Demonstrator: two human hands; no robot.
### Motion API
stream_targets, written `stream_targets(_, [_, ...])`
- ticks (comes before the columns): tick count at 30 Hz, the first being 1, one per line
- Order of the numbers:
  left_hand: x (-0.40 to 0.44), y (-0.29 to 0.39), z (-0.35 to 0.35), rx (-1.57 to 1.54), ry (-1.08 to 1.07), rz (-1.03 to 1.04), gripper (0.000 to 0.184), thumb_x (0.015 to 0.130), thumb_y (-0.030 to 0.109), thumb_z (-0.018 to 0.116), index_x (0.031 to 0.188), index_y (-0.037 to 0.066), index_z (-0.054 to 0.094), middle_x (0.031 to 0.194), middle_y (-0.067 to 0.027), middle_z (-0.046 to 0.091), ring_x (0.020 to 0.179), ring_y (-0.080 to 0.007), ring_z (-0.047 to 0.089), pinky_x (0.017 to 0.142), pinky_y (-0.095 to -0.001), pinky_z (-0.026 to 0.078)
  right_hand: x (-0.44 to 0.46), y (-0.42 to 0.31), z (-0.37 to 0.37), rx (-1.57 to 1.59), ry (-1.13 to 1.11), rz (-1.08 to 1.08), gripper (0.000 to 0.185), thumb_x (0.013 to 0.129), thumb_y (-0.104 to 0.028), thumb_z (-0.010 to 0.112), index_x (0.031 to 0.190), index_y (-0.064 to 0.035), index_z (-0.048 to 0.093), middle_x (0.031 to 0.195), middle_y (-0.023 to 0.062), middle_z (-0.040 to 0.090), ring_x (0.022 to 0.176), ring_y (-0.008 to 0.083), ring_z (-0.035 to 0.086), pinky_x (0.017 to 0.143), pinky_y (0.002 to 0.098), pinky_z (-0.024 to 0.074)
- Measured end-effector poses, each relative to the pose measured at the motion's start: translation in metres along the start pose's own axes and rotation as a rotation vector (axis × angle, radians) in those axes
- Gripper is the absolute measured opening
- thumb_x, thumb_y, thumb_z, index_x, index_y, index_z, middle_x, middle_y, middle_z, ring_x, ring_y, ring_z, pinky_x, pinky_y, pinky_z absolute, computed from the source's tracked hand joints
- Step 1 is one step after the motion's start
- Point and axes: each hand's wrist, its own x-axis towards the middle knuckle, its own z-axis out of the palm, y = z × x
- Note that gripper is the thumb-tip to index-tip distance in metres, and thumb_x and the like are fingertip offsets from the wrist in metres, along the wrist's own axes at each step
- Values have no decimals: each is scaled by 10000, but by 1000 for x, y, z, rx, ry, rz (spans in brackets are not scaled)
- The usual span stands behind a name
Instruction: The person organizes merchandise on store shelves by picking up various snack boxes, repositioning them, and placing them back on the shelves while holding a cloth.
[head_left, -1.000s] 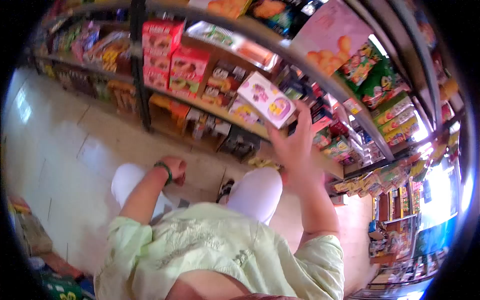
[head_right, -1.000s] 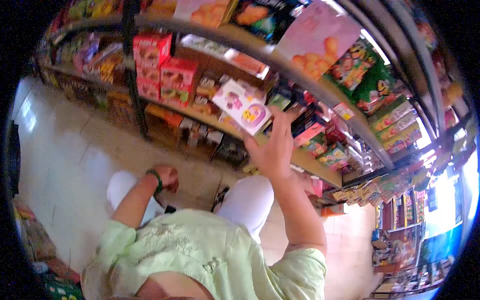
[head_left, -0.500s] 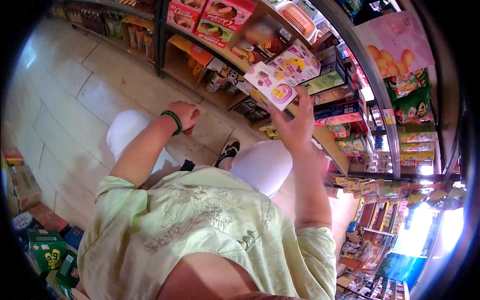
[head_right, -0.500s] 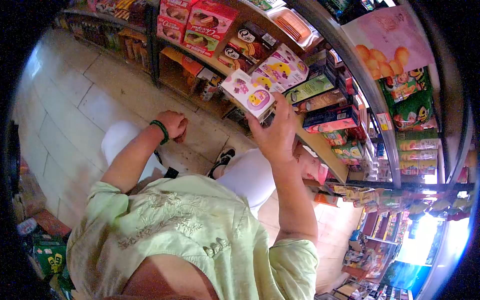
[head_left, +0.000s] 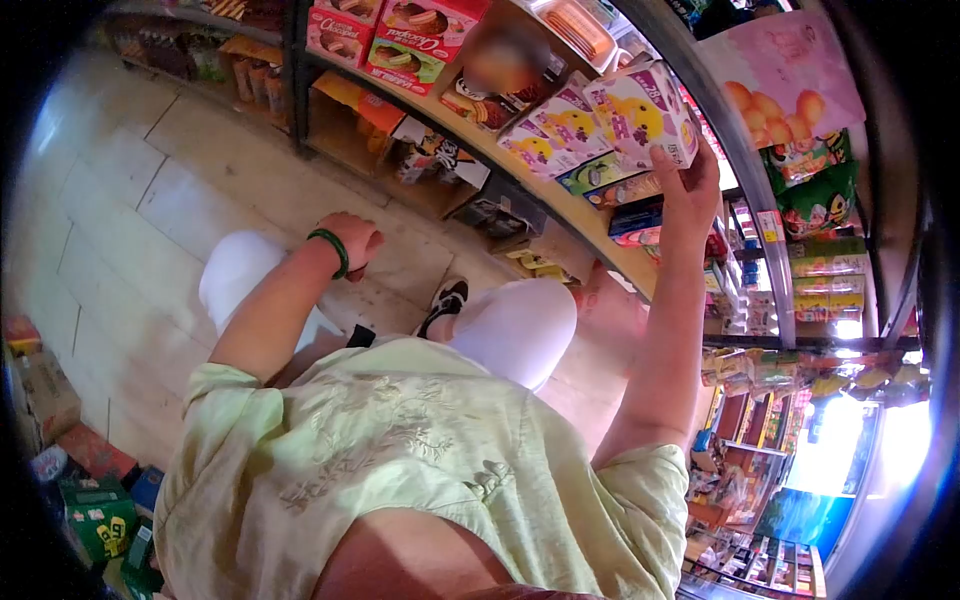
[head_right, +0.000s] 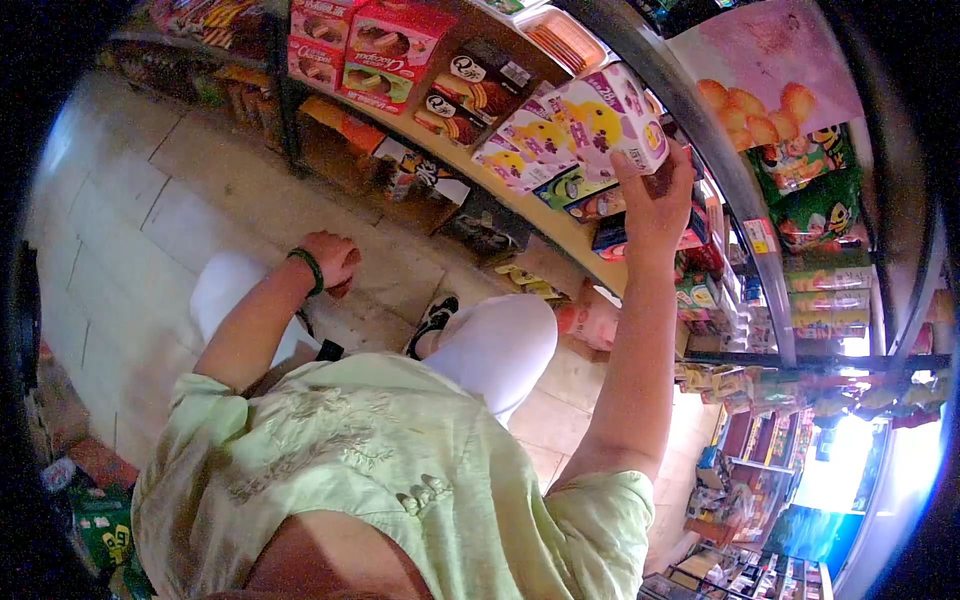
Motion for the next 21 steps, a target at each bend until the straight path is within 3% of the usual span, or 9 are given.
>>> stream_targets(1, [-1,0,1,1,31,2,268,841,281,418,801,113,623,772,-56,670,799,-281,624,750,-397,481,2,5,-1,-2,1,0,543,758,-85,714,1209,2,424,1138,124,538,1018,170,538,884,296,431])
stream_targets(3, [0,0,2,19,17,-12,259,838,274,418,809,119,624,774,-57,670,798,-280,623,751,-394,483,4,9,-1,123,-4,66,541,769,-71,696,1225,17,419,1164,129,529,1045,184,526,917,310,406])
stream_targets(8, [-3,1,-4,47,-38,-3,241,830,264,426,830,134,628,774,-57,671,804,-269,623,759,-383,485,14,9,0,104,-37,46,548,787,-55,659,1262,34,402,1190,124,519,1071,192,511,941,303,380])
stream_targets(16, [-2,0,1,54,-44,4,257,836,266,429,948,141,623,824,-61,672,832,-270,623,776,-372,481,55,22,-6,16,-158,70,565,789,-67,653,1283,24,396,1198,125,519,1076,196,511,944,298,390])
stream_targets(18, [0,1,-1,37,-86,-11,252,833,264,435,952,145,622,861,-67,668,852,-273,619,777,-377,479,59,20,-2,126,-94,158,466,747,-161,717,1145,7,543,1092,103,588,989,190,538,894,300,396])
stream_targets(19, [0,1,-2,22,-128,-25,248,830,263,441,956,149,621,898,-72,664,871,-275,615,779,-382,477,61,23,-3,126,-94,159,466,747,-161,717,1145,7,543,1092,103,588,989,190,538,894,300,396])
stream_targets(21, [0,0,-5,15,-146,-6,284,807,296,472,981,118,609,933,-115,648,903,-303,600,800,-413,465,65,26,-4,51,-173,152,556,775,-77,670,1266,9,423,1188,115,533,1083,194,505,963,303,369])
